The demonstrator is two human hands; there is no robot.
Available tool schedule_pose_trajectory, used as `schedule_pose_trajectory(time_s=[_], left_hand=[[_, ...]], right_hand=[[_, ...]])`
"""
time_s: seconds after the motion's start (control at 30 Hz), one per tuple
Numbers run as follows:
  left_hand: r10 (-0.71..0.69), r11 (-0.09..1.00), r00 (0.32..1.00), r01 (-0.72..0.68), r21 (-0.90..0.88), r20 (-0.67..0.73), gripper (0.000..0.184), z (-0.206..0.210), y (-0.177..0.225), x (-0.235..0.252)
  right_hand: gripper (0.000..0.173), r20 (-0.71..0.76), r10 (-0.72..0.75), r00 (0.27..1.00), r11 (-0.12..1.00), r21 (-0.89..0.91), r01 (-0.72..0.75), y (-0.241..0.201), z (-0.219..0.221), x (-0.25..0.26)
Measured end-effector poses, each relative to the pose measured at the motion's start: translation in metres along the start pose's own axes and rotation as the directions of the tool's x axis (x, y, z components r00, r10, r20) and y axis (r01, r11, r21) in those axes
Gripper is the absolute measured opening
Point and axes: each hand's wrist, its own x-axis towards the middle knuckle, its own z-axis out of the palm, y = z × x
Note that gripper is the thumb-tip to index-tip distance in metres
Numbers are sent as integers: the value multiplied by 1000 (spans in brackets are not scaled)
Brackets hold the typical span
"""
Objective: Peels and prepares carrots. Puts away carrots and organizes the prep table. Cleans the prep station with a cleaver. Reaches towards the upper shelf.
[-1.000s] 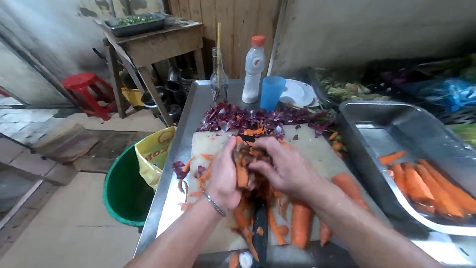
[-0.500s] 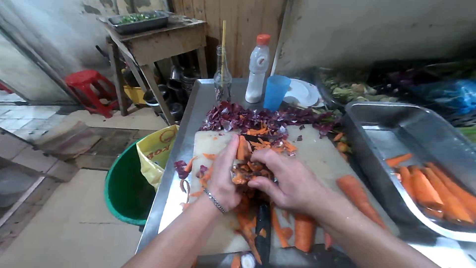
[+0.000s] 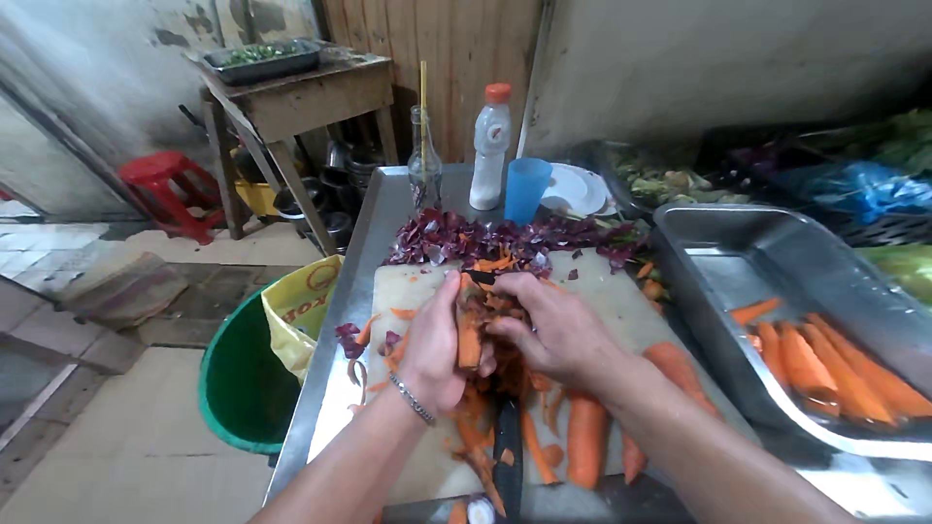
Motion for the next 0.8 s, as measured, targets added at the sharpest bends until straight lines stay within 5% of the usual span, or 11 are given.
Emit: schedule_pose_trajectory(time_s=[0.17, 0.43, 0.67, 0.8], left_hand=[[37, 996, 990, -48, 81, 138, 60, 0, -8, 1], [164, 974, 986, -160, 158, -11, 44, -3, -14, 4], [105, 980, 994, -105, 166, 10, 48, -1, -12, 7], [110, 978, 990, -123, 168, 85, 58, -2, -11, 4]], right_hand=[[39, 36, 290, 956, 953, 75, -292, 17, -15, 4], [45, 37, 74, 997, 997, 29, -75, -17, -2, 3], [42, 87, 174, 981, 984, 11, -176, 3, -4, 5], [41, 140, 356, 924, 929, 59, -367, 22, -9, 8]])
